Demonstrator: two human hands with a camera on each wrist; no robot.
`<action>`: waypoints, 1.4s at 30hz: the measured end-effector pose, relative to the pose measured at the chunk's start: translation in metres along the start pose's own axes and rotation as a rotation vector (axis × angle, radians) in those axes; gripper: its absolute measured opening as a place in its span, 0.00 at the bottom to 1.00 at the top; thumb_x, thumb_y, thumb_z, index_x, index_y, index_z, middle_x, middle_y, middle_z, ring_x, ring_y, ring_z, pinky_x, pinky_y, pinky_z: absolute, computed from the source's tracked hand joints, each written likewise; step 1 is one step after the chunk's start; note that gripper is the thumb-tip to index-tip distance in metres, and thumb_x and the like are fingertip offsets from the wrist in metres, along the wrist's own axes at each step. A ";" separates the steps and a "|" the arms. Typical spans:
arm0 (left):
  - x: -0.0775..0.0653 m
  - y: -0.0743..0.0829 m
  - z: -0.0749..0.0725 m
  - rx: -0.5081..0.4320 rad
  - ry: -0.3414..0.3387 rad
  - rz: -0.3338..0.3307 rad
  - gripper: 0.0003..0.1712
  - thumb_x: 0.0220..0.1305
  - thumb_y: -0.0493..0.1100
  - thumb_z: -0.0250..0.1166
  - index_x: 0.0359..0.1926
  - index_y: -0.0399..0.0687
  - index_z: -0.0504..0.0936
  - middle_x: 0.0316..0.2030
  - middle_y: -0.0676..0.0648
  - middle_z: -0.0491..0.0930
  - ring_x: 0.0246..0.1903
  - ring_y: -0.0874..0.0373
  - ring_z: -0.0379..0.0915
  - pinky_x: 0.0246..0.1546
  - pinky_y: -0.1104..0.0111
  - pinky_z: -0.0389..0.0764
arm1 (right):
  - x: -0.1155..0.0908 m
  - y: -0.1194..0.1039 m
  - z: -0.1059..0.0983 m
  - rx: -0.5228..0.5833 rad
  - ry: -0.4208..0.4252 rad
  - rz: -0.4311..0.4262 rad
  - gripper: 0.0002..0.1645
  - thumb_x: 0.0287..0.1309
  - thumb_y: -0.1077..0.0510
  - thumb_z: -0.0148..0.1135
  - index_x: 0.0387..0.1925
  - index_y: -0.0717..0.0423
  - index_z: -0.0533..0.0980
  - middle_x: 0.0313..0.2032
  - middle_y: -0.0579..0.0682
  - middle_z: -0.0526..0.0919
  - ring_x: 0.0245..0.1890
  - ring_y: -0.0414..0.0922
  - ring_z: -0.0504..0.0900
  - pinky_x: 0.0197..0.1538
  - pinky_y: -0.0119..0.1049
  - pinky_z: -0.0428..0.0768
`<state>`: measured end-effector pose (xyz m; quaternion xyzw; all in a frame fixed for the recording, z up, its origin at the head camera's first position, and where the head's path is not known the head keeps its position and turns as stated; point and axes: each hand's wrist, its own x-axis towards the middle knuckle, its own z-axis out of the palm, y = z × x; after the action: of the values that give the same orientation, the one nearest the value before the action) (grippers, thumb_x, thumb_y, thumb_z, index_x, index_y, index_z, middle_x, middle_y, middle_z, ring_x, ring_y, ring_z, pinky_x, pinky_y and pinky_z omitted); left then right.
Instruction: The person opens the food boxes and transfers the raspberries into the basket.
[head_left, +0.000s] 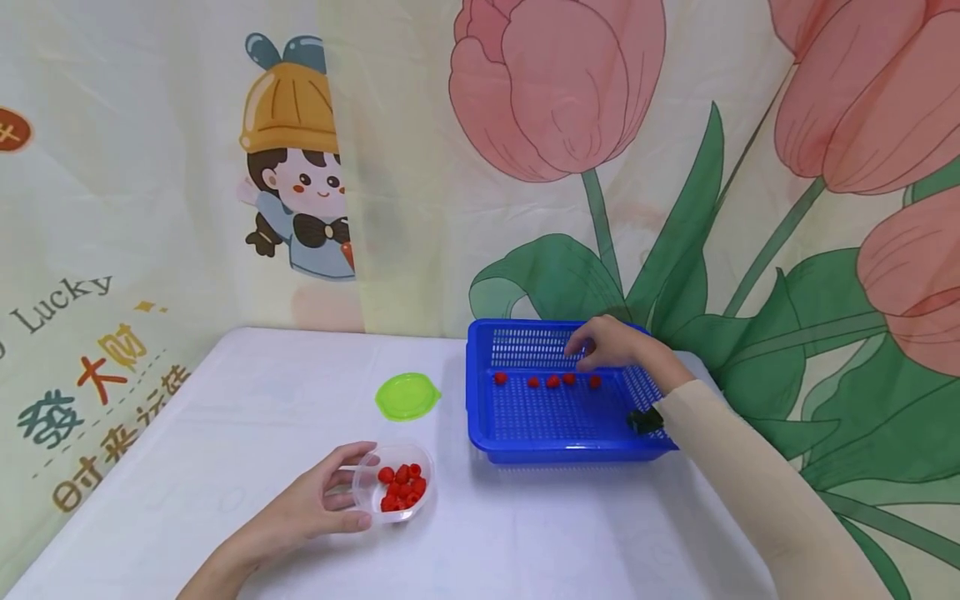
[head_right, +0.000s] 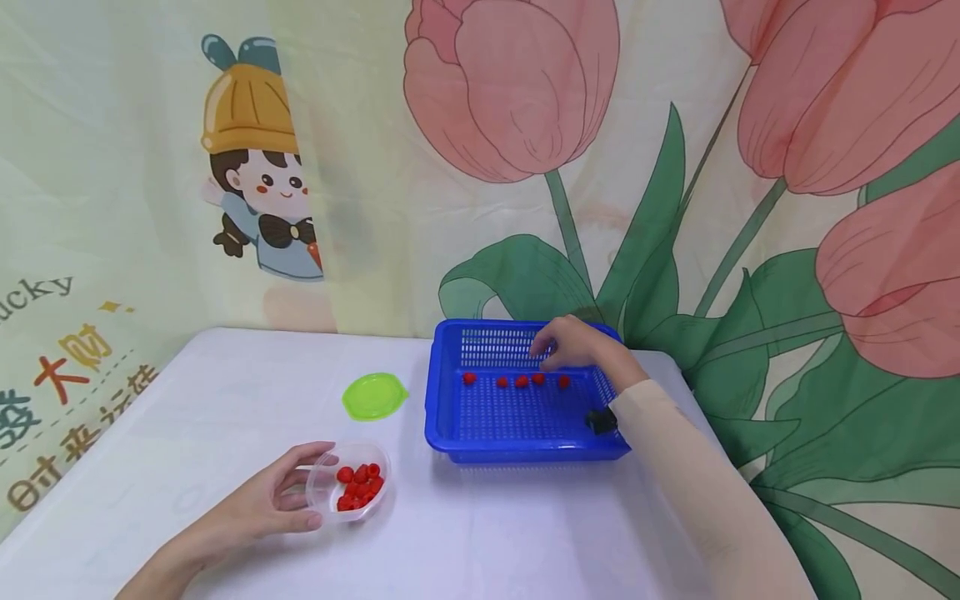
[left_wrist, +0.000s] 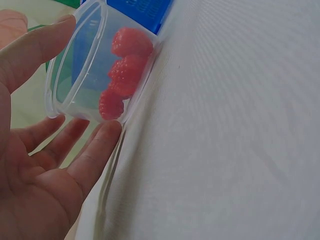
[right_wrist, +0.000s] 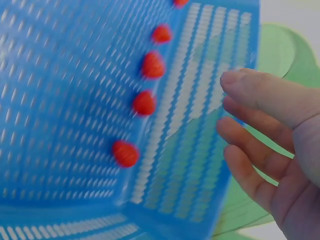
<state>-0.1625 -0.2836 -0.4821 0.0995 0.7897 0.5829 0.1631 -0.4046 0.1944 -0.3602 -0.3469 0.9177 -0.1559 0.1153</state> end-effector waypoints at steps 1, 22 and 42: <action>0.000 0.000 0.000 0.002 0.000 0.004 0.52 0.63 0.44 0.78 0.81 0.59 0.59 0.77 0.41 0.64 0.71 0.39 0.70 0.57 0.74 0.81 | 0.000 -0.006 -0.001 0.003 0.002 -0.015 0.17 0.64 0.63 0.74 0.53 0.60 0.87 0.51 0.55 0.90 0.46 0.47 0.89 0.52 0.43 0.88; 0.002 0.001 0.001 0.009 0.002 0.002 0.52 0.63 0.44 0.78 0.81 0.61 0.59 0.77 0.42 0.62 0.71 0.38 0.69 0.58 0.76 0.79 | 0.005 -0.146 0.028 -0.009 0.051 -0.326 0.19 0.64 0.59 0.76 0.56 0.53 0.87 0.49 0.46 0.89 0.45 0.45 0.85 0.49 0.35 0.86; 0.002 0.000 0.002 0.012 -0.002 -0.001 0.53 0.64 0.44 0.78 0.82 0.59 0.57 0.77 0.43 0.63 0.71 0.39 0.70 0.59 0.75 0.79 | 0.039 -0.226 0.097 0.030 -0.132 -0.497 0.19 0.65 0.59 0.76 0.57 0.51 0.87 0.51 0.40 0.90 0.43 0.34 0.84 0.48 0.18 0.79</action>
<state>-0.1637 -0.2810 -0.4831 0.1007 0.7931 0.5779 0.1637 -0.2671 -0.0124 -0.3710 -0.5695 0.7923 -0.1700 0.1382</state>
